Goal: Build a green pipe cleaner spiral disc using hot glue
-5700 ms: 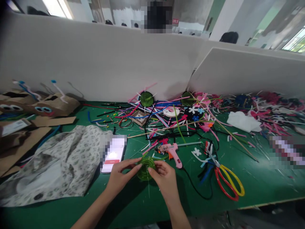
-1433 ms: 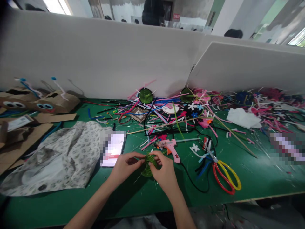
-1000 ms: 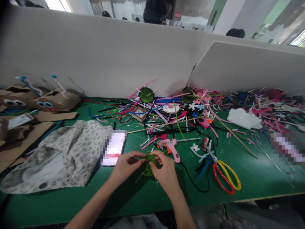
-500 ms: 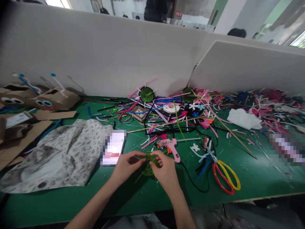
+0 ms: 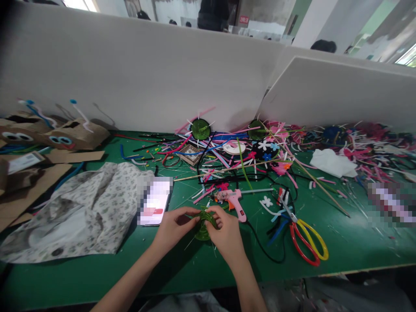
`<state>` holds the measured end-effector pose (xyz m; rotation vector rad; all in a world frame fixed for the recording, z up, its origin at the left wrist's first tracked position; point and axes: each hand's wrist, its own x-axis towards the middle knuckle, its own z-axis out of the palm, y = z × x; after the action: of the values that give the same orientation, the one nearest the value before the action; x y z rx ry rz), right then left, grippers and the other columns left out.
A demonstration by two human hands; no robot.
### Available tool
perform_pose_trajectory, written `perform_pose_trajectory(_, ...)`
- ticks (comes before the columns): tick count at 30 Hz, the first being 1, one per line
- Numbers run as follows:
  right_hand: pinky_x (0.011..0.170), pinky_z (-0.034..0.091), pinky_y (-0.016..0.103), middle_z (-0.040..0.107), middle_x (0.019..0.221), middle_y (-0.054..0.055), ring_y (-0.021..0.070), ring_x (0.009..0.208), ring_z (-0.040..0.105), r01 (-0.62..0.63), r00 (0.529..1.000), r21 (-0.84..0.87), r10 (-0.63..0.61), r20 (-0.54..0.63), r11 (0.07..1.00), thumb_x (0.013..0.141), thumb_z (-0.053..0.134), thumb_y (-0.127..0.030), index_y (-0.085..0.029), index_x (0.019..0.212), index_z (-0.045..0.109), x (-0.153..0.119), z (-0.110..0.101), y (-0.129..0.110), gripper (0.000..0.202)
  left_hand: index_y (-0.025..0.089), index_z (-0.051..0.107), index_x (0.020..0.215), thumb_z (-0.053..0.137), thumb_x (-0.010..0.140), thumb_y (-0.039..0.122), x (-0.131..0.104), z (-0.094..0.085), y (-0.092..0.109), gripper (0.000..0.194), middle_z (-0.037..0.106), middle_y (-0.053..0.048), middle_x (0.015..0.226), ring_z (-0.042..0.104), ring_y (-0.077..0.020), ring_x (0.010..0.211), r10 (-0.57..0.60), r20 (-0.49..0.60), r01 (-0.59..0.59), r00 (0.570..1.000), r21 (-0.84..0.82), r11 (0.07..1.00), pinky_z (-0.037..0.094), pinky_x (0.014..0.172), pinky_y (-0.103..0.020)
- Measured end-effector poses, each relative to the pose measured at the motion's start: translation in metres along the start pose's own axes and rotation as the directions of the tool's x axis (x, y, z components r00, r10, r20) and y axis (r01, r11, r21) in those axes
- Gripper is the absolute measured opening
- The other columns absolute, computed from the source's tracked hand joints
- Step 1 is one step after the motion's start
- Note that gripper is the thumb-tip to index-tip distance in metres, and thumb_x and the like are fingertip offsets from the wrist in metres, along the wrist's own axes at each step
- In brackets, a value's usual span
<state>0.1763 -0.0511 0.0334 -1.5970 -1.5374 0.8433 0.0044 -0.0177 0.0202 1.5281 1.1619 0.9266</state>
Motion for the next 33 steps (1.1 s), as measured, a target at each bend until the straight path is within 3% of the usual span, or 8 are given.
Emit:
perform_pose_trajectory(13, 0.048, 0.041, 0.019, 0.051, 0.068, -0.002, 0.0097, 0.054, 0.05, -0.004, 1.0, -0.01, 0.004, 0.013, 1.0, 0.076, 0.06, -0.021, -0.02, 0.092, 0.064, -0.0006, -0.0015, 0.0006, 0.017, 0.017, 0.077, 0.09, 0.066, 0.076, 0.019, 0.0, 0.0012, 0.0017, 0.018, 0.078, -0.006, 0.087, 0.071, -0.0189, 0.072, -0.013, -0.009, 0.013, 1.0, 0.015, 1.0, 0.056, 0.062, -0.024)
perform_pose_trajectory(33, 0.052, 0.043, 0.021, 0.062, 0.073, 0.001, 0.0124, 0.059, 0.055, 0.008, 1.0, -0.035, -0.007, 0.026, 0.999, 0.077, 0.059, -0.021, -0.02, 0.092, 0.067, 0.0, -0.0013, 0.0016, 0.018, 0.016, 0.079, 0.082, 0.066, 0.074, 0.019, -0.0017, 0.0015, -0.0014, 0.015, 0.077, -0.007, 0.08, 0.072, -0.0201, 0.07, 0.033, -0.041, -0.033, 0.999, 0.001, 0.999, 0.055, 0.061, -0.025)
